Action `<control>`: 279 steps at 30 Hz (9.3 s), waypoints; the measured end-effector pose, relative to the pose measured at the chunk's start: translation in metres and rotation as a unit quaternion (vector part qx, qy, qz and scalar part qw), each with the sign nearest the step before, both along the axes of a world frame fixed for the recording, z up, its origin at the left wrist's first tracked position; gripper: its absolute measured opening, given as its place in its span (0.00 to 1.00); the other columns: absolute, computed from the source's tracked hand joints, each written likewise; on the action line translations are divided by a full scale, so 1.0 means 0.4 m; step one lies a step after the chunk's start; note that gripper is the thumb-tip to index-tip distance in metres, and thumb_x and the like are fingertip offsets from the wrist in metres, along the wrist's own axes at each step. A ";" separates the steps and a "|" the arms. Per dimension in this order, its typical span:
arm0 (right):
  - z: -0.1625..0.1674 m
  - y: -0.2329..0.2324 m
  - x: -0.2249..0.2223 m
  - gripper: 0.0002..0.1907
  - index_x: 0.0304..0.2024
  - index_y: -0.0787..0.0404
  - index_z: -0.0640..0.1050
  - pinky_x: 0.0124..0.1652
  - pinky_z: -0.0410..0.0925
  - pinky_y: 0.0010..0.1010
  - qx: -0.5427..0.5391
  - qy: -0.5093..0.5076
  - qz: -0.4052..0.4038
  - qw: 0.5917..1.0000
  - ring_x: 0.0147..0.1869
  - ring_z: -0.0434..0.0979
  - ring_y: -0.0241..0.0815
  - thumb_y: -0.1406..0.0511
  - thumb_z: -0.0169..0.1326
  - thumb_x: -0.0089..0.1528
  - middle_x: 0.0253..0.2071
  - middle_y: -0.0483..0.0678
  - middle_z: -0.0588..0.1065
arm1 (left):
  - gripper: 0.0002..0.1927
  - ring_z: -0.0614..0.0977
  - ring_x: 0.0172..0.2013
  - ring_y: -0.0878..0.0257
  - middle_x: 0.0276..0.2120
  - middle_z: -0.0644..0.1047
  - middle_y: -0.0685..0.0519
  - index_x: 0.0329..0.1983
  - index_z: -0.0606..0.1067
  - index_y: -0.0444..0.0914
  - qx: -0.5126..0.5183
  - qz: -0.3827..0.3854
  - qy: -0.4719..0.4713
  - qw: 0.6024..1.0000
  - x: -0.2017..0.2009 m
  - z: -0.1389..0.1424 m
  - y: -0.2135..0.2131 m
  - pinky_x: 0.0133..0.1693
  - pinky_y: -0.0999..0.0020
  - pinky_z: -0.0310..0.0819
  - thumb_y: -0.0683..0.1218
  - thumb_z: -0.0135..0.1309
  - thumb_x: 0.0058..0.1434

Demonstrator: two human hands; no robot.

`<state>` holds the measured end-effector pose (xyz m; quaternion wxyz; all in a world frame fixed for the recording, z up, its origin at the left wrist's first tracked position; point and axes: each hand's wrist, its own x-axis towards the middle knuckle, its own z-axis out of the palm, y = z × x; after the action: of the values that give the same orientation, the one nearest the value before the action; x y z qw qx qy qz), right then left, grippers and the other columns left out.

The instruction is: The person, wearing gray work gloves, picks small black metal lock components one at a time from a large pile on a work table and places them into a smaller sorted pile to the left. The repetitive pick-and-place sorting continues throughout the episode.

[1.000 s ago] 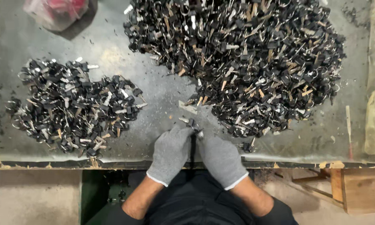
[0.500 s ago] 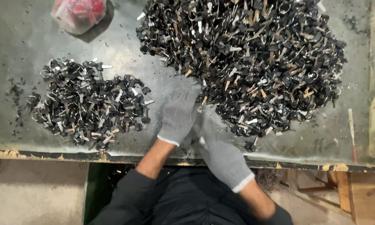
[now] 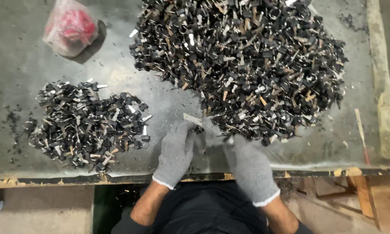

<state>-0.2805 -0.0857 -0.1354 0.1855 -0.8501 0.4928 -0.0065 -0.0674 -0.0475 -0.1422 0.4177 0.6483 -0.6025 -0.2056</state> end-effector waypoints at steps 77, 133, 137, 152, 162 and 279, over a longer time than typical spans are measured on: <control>-0.017 0.010 0.157 0.09 0.51 0.67 0.71 0.30 0.75 0.41 0.068 0.104 -0.002 0.992 0.34 0.84 0.52 0.67 0.46 0.70 0.32 0.57 0.81 | 0.23 0.81 0.42 0.48 0.41 0.79 0.47 0.56 0.76 0.38 -0.038 -0.038 -0.113 0.992 0.009 -0.091 0.046 0.43 0.53 0.76 0.37 0.54 0.55; 0.014 0.048 0.096 0.21 0.54 0.60 0.67 0.33 0.73 0.53 0.131 0.004 0.129 0.983 0.35 0.82 0.61 0.56 0.54 0.65 0.31 0.57 0.80 | 0.17 0.82 0.46 0.48 0.43 0.80 0.46 0.48 0.77 0.39 -0.090 -0.194 -0.133 0.968 0.072 0.010 -0.049 0.50 0.54 0.75 0.40 0.56 0.53; -0.012 0.031 0.090 0.40 0.73 0.67 0.54 0.35 0.75 0.51 0.171 0.059 0.015 0.983 0.36 0.83 0.59 0.57 0.54 0.65 0.31 0.57 0.80 | 0.14 0.82 0.42 0.49 0.38 0.78 0.47 0.46 0.76 0.40 0.042 -0.200 -0.204 0.957 0.053 -0.016 -0.057 0.47 0.53 0.76 0.41 0.58 0.55; -0.037 -0.001 0.133 0.27 0.63 0.66 0.67 0.29 0.73 0.52 0.089 -0.057 0.005 0.994 0.30 0.81 0.62 0.61 0.53 0.64 0.27 0.60 0.79 | 0.10 0.82 0.36 0.46 0.35 0.79 0.46 0.42 0.76 0.39 0.093 -0.039 -0.140 0.985 0.007 -0.092 0.027 0.36 0.51 0.75 0.43 0.57 0.56; 0.019 -0.056 0.105 0.26 0.61 0.68 0.68 0.25 0.75 0.46 0.072 -0.119 0.097 0.986 0.28 0.82 0.58 0.64 0.52 0.62 0.28 0.59 0.79 | 0.10 0.81 0.35 0.46 0.33 0.78 0.44 0.43 0.77 0.36 0.030 -0.051 -0.176 0.983 0.005 -0.095 0.036 0.36 0.52 0.75 0.42 0.55 0.57; -0.018 -0.030 0.139 0.15 0.53 0.65 0.70 0.33 0.76 0.49 0.020 0.043 0.049 0.998 0.33 0.83 0.58 0.63 0.50 0.68 0.29 0.58 0.79 | 0.07 0.80 0.36 0.48 0.33 0.76 0.47 0.39 0.75 0.39 -0.017 -0.056 -0.188 0.980 0.012 -0.098 0.026 0.39 0.54 0.73 0.41 0.56 0.57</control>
<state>-0.2251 -0.0977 -0.1425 0.1810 -0.8690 0.4580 0.0486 -0.0626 -0.0370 -0.1814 0.2956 0.6336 -0.7089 -0.0924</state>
